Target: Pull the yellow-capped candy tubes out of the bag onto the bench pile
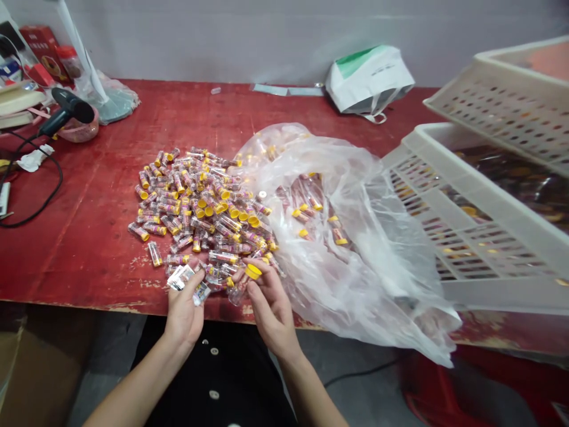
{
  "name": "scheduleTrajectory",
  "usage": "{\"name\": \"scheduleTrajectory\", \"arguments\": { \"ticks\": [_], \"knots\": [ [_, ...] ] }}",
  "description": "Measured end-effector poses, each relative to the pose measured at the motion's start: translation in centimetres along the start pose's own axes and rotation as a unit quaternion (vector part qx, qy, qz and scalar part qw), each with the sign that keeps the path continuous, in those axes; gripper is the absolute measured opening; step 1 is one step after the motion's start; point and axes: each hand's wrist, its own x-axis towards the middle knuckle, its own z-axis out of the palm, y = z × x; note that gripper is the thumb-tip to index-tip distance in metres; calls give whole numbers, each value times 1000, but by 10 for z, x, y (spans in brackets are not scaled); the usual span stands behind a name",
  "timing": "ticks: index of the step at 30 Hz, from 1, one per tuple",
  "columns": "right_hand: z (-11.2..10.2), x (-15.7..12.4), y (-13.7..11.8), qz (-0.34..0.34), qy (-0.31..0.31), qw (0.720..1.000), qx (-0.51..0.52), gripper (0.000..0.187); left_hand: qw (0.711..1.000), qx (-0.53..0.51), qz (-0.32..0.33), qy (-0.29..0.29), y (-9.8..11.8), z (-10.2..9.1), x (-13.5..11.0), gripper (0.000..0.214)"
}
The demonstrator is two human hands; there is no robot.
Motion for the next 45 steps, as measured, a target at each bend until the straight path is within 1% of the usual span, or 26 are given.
{"name": "scheduleTrajectory", "arguments": {
  "ticks": [2, 4, 6, 8, 9, 12, 16, 19, 20, 22, 25, 28, 31, 34, 36, 38, 42, 44, 45],
  "knots": [
    [4, 3, 6, 45, -17, 999, -7, 34, 1000, -1, -6, -6, -2, -1, -2, 33],
    [10, 6, 12, 68, -11, 997, -37, 27, 1000, 4, -14, -20, -4, -1, -4, 30],
    [16, 8, 17, 52, 14, 995, -81, 19, 1000, 0, -10, -27, -5, 0, -4, 27],
    [20, 8, 19, 25, 38, 993, -112, 18, 1000, -14, -9, -24, -5, 0, -3, 26],
    [21, 8, 18, 27, 39, 992, -115, 18, 1000, -22, -12, -18, -5, 0, -2, 26],
    [20, 7, 15, 68, 24, 995, -74, 20, 999, -30, -26, -12, -3, -2, 0, 29],
    [16, 9, 13, 69, 42, 995, -54, 20, 1000, -18, -12, -22, -5, -4, -1, 32],
    [16, 11, 16, 89, 7, 996, -32, 21, 1000, -13, 5, -15, -8, -4, 0, 35],
    [17, 10, 18, 90, 6, 996, -24, 22, 1000, -15, 7, -13, -8, -4, 0, 34],
    [16, 9, 19, 86, 22, 996, 2, 23, 1000, -24, -4, -5, -8, -2, 2, 28],
    [10, 5, 17, 65, 55, 995, 46, 25, 998, -37, -39, 24, -5, 1, 3, 18],
    [4, -1, 9, 31, 54, 997, 45, 27, 996, -38, -67, 47, -2, 4, 0, 12],
    [6, -6, 5, 20, 49, 997, 63, 30, 995, -34, -85, 42, -2, 5, -4, 8],
    [13, -8, 7, 17, 80, 992, 100, 29, 995, -28, -91, 31, -7, 2, -6, 7],
    [16, -9, 9, 24, 110, 986, 123, 29, 996, -22, -85, 20, -10, -2, -7, 10],
    [18, -9, 9, 46, 126, 980, 149, 29, 997, -16, -69, 9, -13, -5, -6, 17],
    [15, -11, 9, 85, 129, 972, 175, 29, 999, 0, -44, -16, -15, -9, -4, 33],
    [12, -12, 9, 98, 130, 972, 169, 30, 999, 3, -41, -14, -15, -9, -3, 33],
    [10, -13, 9, 105, 128, 973, 163, 30, 999, 4, -41, -3, -14, -9, -3, 30]
  ]
}}
